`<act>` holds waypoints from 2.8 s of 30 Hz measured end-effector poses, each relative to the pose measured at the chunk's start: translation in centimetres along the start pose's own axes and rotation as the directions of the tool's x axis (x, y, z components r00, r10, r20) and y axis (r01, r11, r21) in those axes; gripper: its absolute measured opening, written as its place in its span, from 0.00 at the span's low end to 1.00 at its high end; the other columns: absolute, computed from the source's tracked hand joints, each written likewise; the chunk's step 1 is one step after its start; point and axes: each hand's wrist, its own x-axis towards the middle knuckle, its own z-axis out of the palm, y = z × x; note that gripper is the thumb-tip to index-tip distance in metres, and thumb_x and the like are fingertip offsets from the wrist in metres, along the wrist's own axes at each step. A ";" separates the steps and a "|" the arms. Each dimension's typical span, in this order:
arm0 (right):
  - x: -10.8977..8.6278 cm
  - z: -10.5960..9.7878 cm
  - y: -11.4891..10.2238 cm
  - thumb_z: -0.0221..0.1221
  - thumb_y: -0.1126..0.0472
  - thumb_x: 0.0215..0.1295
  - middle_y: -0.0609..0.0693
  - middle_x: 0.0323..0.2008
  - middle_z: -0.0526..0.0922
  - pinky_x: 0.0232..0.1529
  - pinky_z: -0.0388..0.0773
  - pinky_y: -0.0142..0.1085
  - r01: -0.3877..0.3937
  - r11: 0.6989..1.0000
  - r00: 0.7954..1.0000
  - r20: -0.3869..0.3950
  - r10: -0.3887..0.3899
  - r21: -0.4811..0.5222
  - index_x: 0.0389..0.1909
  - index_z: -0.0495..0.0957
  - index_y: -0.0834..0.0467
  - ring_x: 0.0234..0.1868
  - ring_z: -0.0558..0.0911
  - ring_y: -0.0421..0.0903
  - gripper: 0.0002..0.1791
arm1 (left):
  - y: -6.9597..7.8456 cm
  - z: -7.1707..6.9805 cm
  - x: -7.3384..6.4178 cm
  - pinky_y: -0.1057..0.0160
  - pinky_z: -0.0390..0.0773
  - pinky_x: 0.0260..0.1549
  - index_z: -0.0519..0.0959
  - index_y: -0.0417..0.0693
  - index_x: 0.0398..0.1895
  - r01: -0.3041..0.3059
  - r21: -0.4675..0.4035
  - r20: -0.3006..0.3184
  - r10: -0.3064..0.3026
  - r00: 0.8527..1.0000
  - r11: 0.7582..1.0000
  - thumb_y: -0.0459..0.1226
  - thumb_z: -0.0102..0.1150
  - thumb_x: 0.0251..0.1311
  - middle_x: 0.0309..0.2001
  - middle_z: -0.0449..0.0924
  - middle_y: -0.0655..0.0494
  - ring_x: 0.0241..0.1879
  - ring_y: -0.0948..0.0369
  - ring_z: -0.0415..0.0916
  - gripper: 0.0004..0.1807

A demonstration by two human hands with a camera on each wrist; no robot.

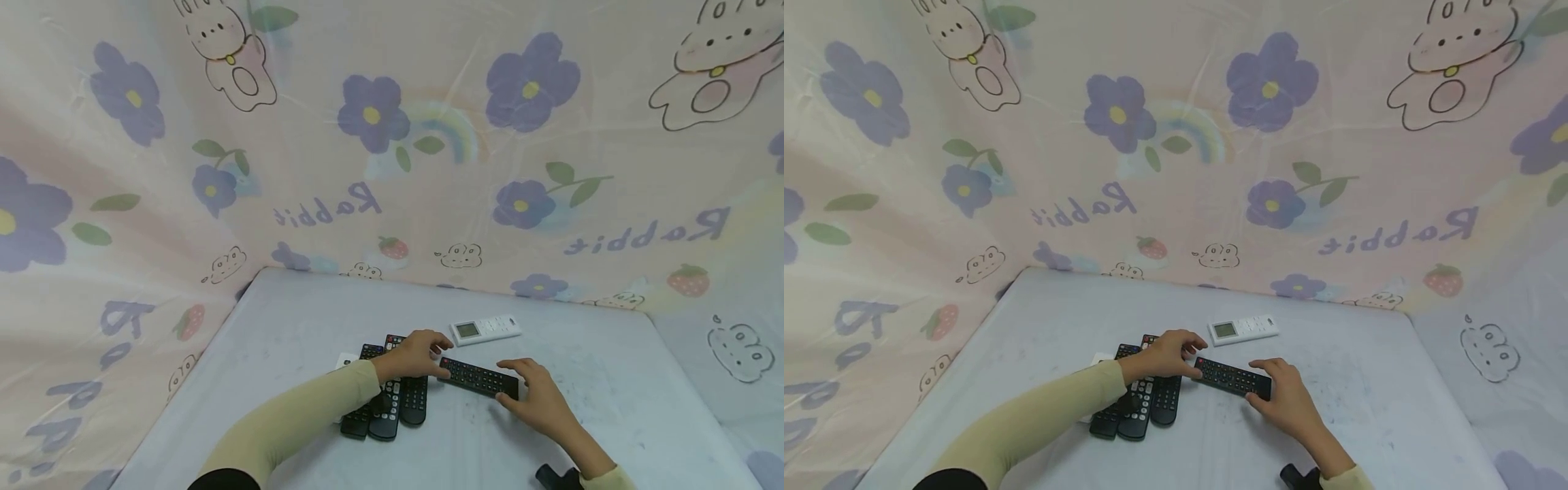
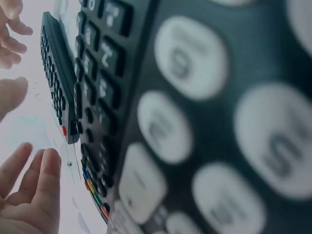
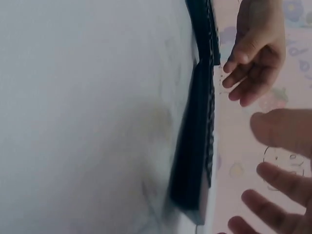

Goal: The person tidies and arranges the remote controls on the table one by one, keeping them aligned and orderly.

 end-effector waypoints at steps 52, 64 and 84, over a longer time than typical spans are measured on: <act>-0.2 1.0 1.8 0.69 0.64 0.51 0.67 0.52 0.77 0.43 0.83 0.39 -0.268 0.961 0.952 0.173 0.254 0.062 0.54 0.77 0.66 0.48 0.82 0.60 0.27 | 0.5 0.8 0.3 0.70 0.77 0.43 0.80 0.51 0.51 0.108 0.054 0.086 -0.112 0.990 0.993 0.34 0.74 0.46 0.46 0.80 0.60 0.44 0.67 0.76 0.25; -0.5 0.3 2.6 0.67 0.65 0.55 0.61 0.52 0.77 0.46 0.82 0.34 -0.159 0.968 0.981 0.138 0.134 0.194 0.56 0.76 0.64 0.51 0.81 0.58 0.26 | 0.7 0.1 -0.1 0.74 0.76 0.41 0.81 0.51 0.51 0.040 0.026 0.088 -0.042 0.995 0.999 0.35 0.75 0.46 0.46 0.79 0.61 0.43 0.68 0.76 0.25; -0.3 -0.9 -1.7 0.71 0.64 0.51 0.64 0.50 0.80 0.42 0.83 0.31 -0.236 0.907 0.972 0.088 0.219 0.348 0.55 0.77 0.63 0.47 0.84 0.54 0.28 | -0.6 -2.4 0.0 0.69 0.81 0.38 0.74 0.48 0.60 0.077 -0.210 0.052 -0.068 0.996 0.975 0.28 0.64 0.53 0.58 0.76 0.54 0.45 0.66 0.80 0.28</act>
